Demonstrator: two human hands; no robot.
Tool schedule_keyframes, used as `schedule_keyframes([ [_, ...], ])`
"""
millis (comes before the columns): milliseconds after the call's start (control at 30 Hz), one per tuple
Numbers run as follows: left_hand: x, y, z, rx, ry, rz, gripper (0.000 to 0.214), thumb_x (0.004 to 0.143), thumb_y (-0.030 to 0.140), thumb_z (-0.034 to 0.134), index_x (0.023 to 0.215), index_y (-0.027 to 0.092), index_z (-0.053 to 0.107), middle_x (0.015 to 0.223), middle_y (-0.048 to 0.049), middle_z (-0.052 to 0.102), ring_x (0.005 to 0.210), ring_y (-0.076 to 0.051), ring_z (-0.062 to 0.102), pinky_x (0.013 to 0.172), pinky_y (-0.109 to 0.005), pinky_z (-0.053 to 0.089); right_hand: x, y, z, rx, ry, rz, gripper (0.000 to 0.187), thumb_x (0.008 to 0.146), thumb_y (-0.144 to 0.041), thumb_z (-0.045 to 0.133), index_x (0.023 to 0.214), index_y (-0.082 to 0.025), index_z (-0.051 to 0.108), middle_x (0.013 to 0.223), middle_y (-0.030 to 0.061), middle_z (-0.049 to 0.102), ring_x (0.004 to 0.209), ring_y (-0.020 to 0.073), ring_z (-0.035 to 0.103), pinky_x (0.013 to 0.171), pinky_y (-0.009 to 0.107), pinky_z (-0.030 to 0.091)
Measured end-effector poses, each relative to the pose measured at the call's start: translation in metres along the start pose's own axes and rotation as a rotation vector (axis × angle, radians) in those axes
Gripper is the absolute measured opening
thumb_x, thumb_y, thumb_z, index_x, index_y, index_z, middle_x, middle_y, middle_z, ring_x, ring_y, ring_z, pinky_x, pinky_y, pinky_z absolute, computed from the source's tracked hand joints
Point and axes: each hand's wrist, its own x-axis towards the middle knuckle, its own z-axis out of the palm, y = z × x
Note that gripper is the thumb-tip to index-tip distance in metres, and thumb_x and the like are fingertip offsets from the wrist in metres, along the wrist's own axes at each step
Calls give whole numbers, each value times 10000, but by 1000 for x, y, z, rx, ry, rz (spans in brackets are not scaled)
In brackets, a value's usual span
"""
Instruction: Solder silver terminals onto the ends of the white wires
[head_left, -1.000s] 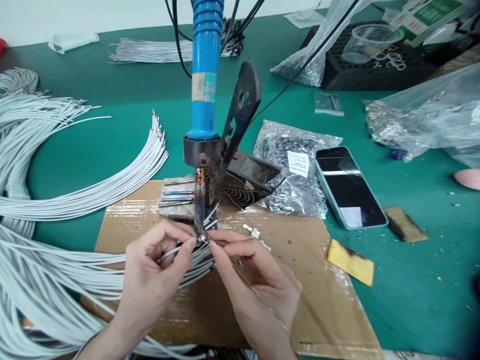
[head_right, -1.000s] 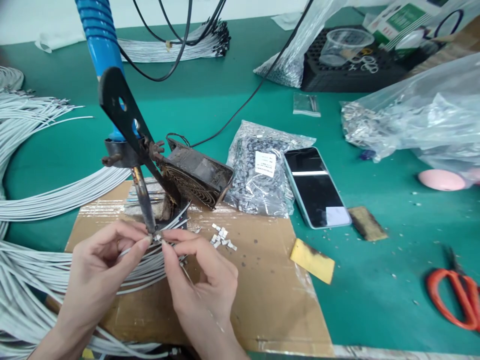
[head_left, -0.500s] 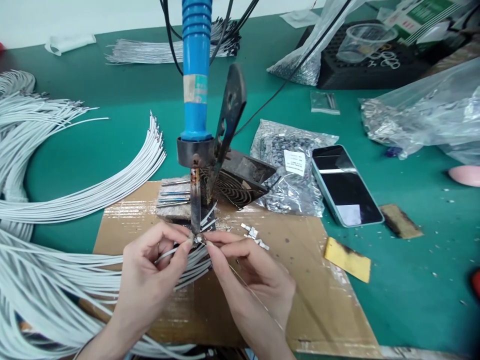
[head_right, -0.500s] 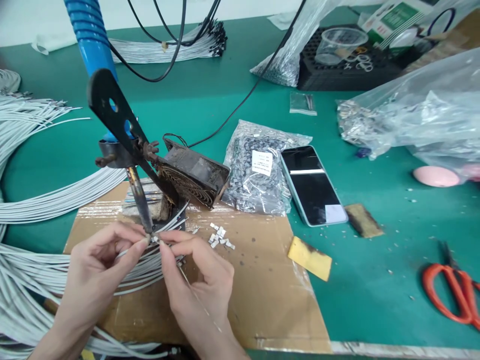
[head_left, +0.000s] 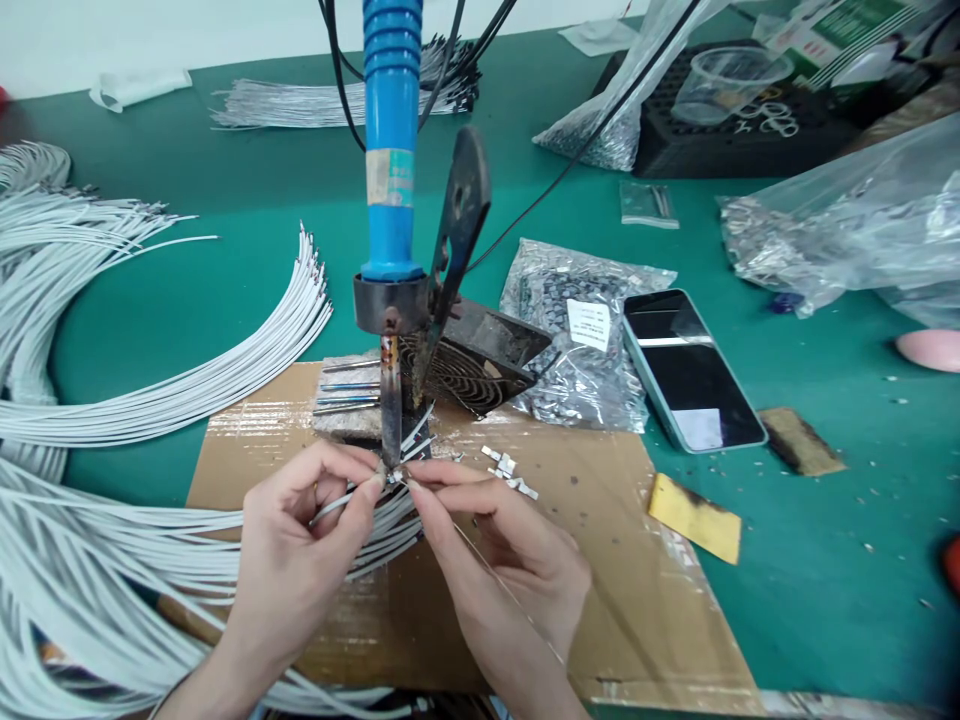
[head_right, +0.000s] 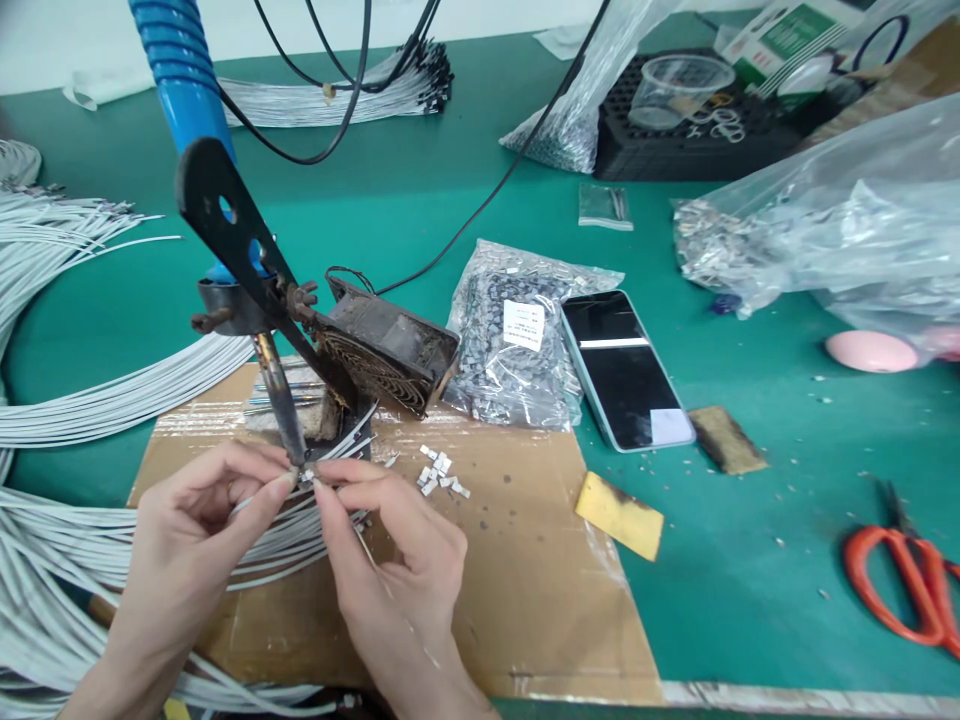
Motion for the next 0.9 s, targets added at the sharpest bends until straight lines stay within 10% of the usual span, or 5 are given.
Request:
schedule_keyframes([
  [667,-4,-5,-4,-44,-95,-97,140,862,158,755,727,175,721,815,-12,733,596,-76,579,560,-140,459,-2,5,-10,-135,41,73,85,998,-216,649,926,-242,687,870,-4,790,798,146,761,738,236,591],
  [900,-27,-11,-7,-105,-214,-250,178,909,307,759,790,183,711,852,-14,712,588,-79,494,548,-178,360,-8,6,-17,-256,-194,-5,214,999,-208,629,786,-212,654,749,-22,659,723,135,621,672,240,478],
])
